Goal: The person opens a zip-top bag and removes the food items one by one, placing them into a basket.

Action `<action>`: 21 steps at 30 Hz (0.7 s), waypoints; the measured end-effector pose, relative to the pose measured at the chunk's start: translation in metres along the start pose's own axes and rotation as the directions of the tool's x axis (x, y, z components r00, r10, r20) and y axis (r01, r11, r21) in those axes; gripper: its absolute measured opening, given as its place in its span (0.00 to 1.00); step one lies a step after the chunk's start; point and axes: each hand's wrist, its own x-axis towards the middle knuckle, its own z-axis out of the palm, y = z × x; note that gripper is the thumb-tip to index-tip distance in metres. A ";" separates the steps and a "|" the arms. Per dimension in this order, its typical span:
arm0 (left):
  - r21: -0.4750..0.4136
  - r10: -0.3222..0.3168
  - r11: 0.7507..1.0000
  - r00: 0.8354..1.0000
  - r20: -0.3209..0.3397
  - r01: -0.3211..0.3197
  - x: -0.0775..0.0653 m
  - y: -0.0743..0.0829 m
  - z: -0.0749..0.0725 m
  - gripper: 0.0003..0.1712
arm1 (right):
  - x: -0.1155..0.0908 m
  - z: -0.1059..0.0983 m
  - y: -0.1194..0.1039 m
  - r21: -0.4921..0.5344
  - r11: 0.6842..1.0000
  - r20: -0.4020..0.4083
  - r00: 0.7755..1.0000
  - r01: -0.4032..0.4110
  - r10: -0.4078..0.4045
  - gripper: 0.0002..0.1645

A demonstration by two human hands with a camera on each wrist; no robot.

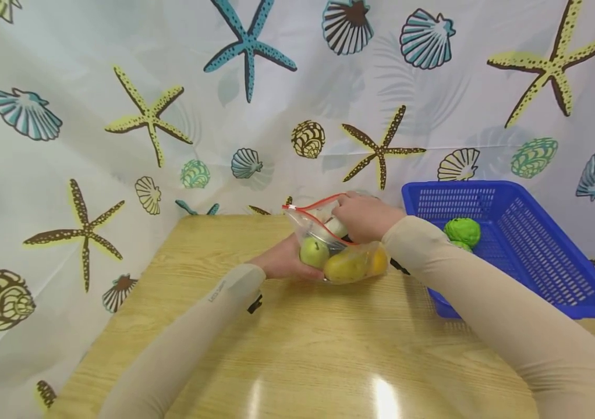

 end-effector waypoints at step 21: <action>-0.070 0.110 0.992 0.993 0.052 -0.106 -0.006 0.020 -0.007 0.50 | -0.010 -0.035 0.001 0.269 0.962 -0.042 0.998 -0.040 0.053 0.14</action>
